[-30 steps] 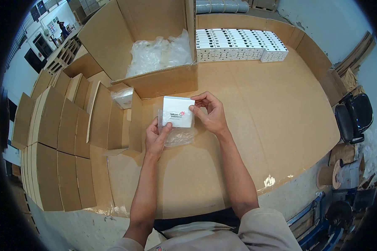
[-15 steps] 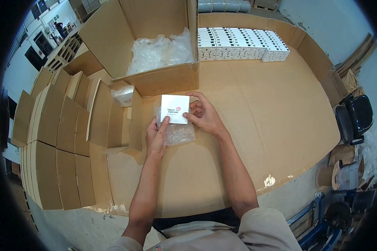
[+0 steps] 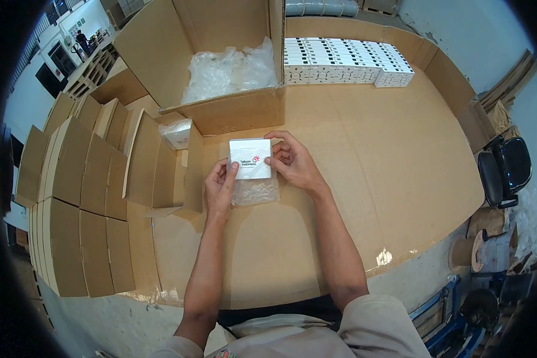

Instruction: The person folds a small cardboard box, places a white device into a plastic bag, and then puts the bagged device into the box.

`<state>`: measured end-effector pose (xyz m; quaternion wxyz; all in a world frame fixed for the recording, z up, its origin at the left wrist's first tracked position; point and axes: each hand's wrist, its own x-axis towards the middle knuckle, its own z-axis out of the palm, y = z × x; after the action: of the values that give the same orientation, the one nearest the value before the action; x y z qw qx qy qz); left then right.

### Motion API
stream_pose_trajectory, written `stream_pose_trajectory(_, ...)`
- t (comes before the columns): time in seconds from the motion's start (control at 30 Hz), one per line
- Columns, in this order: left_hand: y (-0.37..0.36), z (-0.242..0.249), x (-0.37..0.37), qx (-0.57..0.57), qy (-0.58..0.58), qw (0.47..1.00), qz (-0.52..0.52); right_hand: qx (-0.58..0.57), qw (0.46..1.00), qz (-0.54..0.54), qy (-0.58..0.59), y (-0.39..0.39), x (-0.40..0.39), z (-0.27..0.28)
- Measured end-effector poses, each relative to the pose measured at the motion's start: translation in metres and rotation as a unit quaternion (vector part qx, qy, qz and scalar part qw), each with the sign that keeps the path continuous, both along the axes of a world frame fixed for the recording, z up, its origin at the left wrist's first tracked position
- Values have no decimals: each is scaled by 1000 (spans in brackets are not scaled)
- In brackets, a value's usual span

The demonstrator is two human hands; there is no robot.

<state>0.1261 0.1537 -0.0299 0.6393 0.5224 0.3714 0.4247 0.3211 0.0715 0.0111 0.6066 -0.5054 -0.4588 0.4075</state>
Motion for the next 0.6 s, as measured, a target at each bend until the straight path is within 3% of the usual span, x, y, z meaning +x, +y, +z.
stream_pose_trajectory(0.6, 1, 4, -1, 13, -68, 998, -9, 8, 999, -22, -37, 1, 4, -9)
